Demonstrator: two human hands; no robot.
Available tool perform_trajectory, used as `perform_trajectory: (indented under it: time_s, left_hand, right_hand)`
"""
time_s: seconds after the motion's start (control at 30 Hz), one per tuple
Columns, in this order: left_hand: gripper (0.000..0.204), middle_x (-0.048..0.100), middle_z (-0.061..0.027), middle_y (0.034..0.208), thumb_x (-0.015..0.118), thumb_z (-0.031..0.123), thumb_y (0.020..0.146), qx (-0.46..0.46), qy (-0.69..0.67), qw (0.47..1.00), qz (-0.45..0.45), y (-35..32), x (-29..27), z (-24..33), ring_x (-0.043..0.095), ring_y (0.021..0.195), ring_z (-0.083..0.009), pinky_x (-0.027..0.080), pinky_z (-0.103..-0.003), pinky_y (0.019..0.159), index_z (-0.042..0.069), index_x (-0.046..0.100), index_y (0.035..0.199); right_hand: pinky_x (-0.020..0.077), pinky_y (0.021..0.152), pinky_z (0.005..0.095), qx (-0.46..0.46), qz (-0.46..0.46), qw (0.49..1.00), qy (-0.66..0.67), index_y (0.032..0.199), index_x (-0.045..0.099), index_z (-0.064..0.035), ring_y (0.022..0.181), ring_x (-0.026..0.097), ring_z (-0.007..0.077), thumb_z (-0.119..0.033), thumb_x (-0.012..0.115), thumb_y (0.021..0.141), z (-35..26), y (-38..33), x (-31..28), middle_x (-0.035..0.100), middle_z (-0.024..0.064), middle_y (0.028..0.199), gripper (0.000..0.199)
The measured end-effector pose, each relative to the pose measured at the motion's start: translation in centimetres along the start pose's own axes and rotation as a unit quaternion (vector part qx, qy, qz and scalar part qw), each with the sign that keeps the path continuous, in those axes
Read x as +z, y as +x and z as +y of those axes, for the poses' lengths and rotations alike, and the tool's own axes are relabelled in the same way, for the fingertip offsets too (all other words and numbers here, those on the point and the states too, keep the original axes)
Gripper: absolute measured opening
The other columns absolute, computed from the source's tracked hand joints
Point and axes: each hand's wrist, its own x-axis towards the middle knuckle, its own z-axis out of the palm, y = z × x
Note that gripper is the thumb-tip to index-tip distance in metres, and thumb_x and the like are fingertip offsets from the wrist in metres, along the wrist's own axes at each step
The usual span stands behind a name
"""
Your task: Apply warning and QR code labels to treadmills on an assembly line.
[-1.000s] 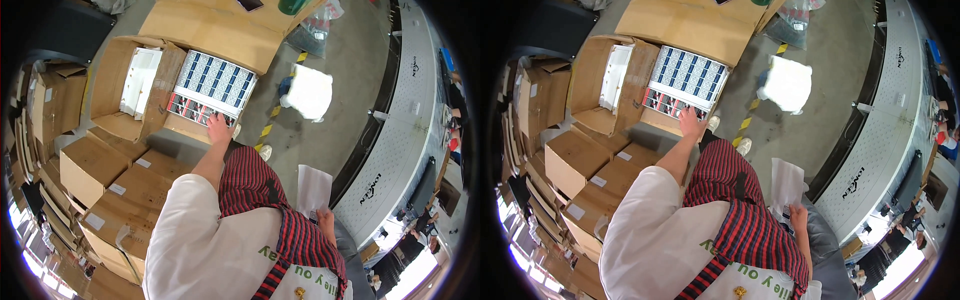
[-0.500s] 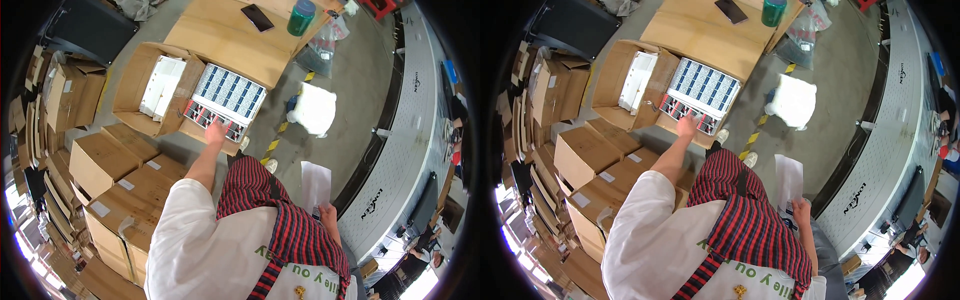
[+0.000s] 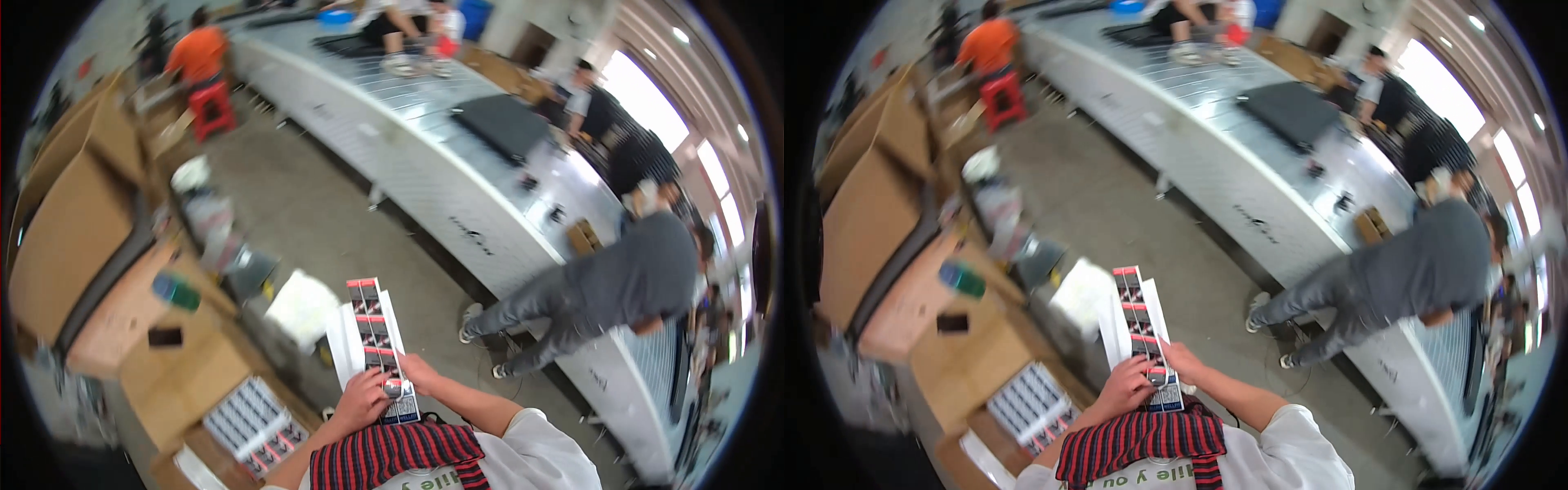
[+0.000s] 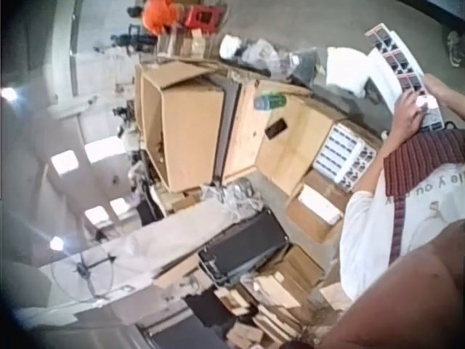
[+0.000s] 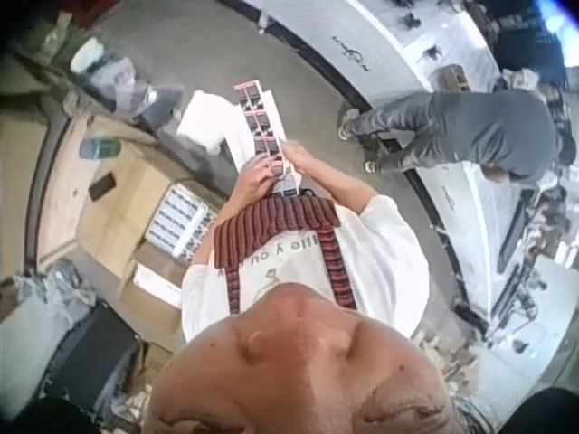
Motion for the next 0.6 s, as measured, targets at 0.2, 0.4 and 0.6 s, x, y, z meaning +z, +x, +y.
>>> perform_trajectory:
  time_s: [0.2,0.4,0.6]
  left_hand:
    - [0.01,0.049,-0.0061,0.12,0.061,0.016,0.071,0.14,0.009,0.968,-0.21,9.4,6.3,4.2,0.04,0.115,-0.0279,0.03,-0.046,0.093,0.008,0.056,0.073]
    - [0.016,0.046,-0.0084,0.122,0.061,0.022,0.073,0.287,-0.001,0.88,-0.379,17.1,17.7,9.5,0.037,0.118,-0.0275,0.026,-0.046,0.096,0.01,0.058,0.084]
    - [0.052,0.047,-0.0143,0.118,0.073,0.018,0.063,0.204,-0.161,0.949,-0.177,23.8,28.0,14.4,0.048,0.105,-0.0273,0.04,-0.036,0.087,0.002,0.051,0.107]
  right_hand:
    - [0.0445,0.072,0.0267,-0.141,0.162,0.968,0.129,0.102,0.056,0.0029,0.08,0.054,0.0121,-0.039,0.042,0.089,2.4,-8.5,-10.3,0.059,0.0076,0.092,0.046]
    - [0.0466,0.068,0.0242,-0.287,0.337,0.893,0.08,0.097,0.06,0.0005,0.076,0.056,0.0093,-0.011,0.056,0.083,2.5,-19.6,-17.8,0.062,0.0038,0.086,0.019]
    - [0.0474,0.069,0.0257,-0.434,0.538,0.714,-0.115,0.097,0.061,-0.0029,0.073,0.058,0.0106,-0.005,0.057,0.081,3.5,-30.9,-26.3,0.064,0.005,0.083,0.017]
